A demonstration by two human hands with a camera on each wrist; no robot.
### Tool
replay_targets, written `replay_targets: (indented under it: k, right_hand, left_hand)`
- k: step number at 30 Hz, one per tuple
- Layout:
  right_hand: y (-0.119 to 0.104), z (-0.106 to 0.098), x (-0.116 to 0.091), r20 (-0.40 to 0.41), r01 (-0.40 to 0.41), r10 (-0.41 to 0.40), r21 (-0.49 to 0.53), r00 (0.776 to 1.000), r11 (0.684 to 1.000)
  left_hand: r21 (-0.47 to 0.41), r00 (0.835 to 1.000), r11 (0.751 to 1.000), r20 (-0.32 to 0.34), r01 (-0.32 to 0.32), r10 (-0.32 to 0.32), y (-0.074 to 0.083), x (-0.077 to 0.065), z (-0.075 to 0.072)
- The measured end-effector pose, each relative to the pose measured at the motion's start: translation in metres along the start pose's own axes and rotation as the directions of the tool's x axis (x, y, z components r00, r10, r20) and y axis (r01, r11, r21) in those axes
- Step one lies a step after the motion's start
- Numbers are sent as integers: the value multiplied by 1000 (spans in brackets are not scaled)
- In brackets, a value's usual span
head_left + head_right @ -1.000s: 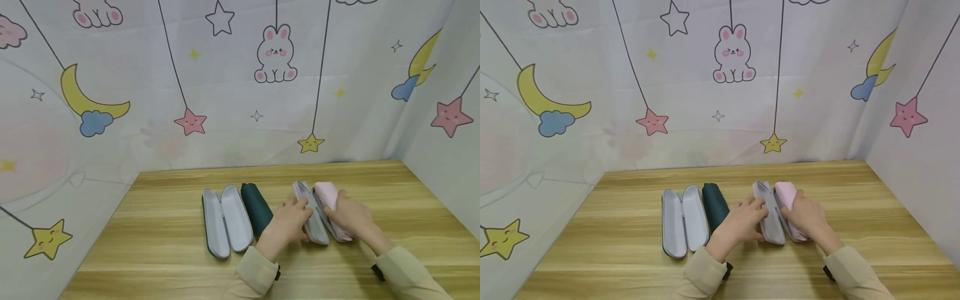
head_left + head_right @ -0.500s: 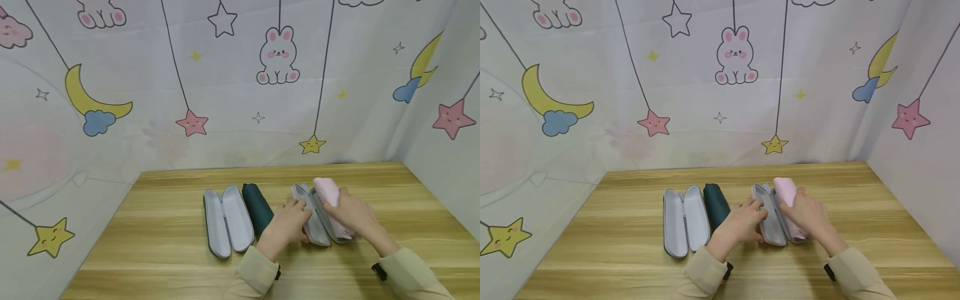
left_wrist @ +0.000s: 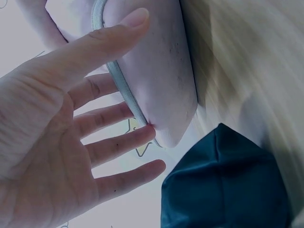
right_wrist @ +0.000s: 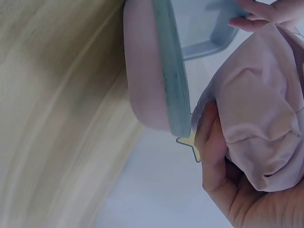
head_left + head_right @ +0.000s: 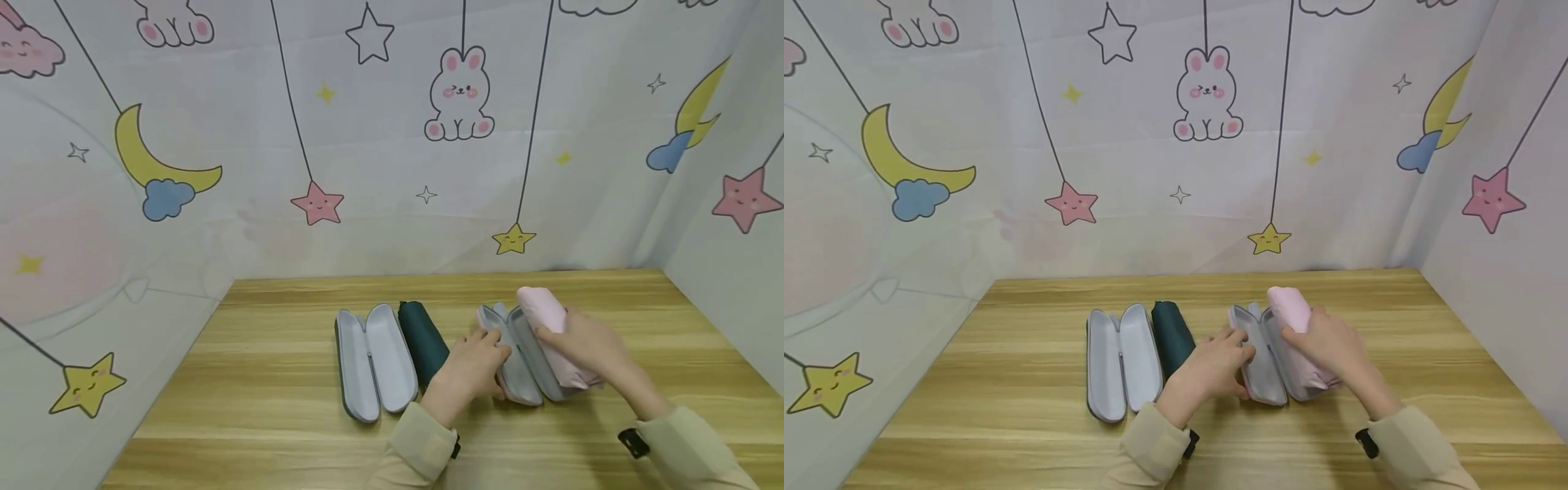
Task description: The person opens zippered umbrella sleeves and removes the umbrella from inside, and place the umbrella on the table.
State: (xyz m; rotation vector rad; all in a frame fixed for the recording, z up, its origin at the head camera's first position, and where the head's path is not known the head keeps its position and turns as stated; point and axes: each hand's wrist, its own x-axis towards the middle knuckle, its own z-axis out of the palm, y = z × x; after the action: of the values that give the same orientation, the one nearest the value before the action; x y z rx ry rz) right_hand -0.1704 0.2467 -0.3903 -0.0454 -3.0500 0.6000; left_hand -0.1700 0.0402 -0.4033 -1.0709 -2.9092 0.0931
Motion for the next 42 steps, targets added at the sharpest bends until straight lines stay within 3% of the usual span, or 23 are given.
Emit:
replay_targets:
  k: [16, 42]
  right_hand:
    - [15, -18, 0, -12, -2, 2, -14, 1000, 1000]
    - [47, -16, 5, -10, -21, 20, -36, 1000, 999]
  left_hand:
    - [7, 1000, 1000, -6, -10, 10, -3, 0, -1]
    - [-8, 1000, 1000, 13, -13, 13, -8, -3, -2]
